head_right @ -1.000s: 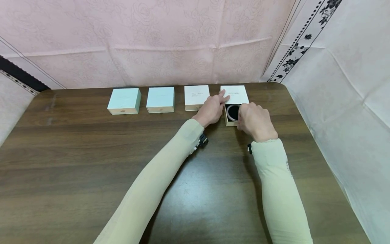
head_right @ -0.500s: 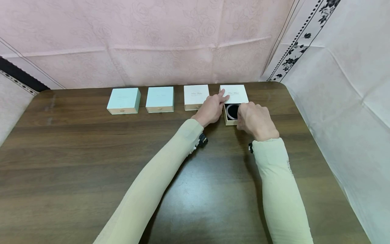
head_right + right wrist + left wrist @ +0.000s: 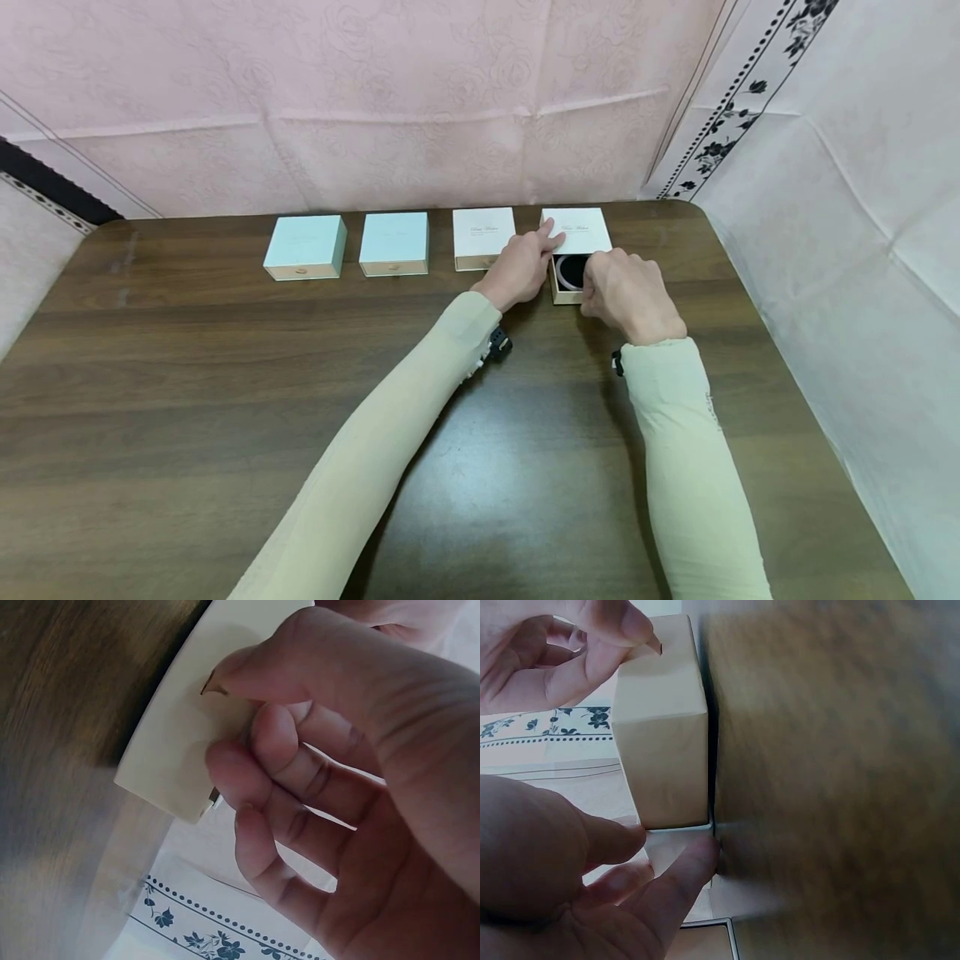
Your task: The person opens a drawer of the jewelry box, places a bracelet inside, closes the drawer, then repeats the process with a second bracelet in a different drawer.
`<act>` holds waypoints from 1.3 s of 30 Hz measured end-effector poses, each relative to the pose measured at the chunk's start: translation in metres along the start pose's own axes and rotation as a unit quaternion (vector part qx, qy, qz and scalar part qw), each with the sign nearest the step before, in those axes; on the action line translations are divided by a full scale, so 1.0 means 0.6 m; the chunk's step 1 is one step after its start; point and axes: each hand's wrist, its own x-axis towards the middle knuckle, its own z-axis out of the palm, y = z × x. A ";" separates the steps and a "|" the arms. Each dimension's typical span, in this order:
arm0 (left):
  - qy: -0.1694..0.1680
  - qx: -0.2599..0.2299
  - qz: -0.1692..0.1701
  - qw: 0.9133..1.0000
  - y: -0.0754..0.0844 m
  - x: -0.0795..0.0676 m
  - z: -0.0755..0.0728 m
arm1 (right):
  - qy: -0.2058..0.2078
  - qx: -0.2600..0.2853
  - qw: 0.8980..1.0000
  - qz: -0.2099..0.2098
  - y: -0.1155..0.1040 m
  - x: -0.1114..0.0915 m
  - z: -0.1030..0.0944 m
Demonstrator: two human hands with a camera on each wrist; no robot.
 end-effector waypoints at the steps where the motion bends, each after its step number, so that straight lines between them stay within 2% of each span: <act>1: -0.001 -0.002 -0.003 1.000 0.000 0.000 0.000 | 0.000 0.000 1.000 0.000 0.000 0.000 0.000; 8: -0.005 -0.005 -0.010 1.000 0.001 0.001 -0.001 | 0.008 0.000 1.000 -0.002 0.002 0.002 0.002; 30: 0.000 -0.002 0.001 1.000 0.000 0.001 -0.001 | 0.036 0.002 0.999 -0.011 0.008 0.004 0.007; 39: -0.009 -0.012 -0.012 1.000 0.002 0.001 -0.001 | 0.040 0.005 0.999 -0.006 0.010 0.005 0.010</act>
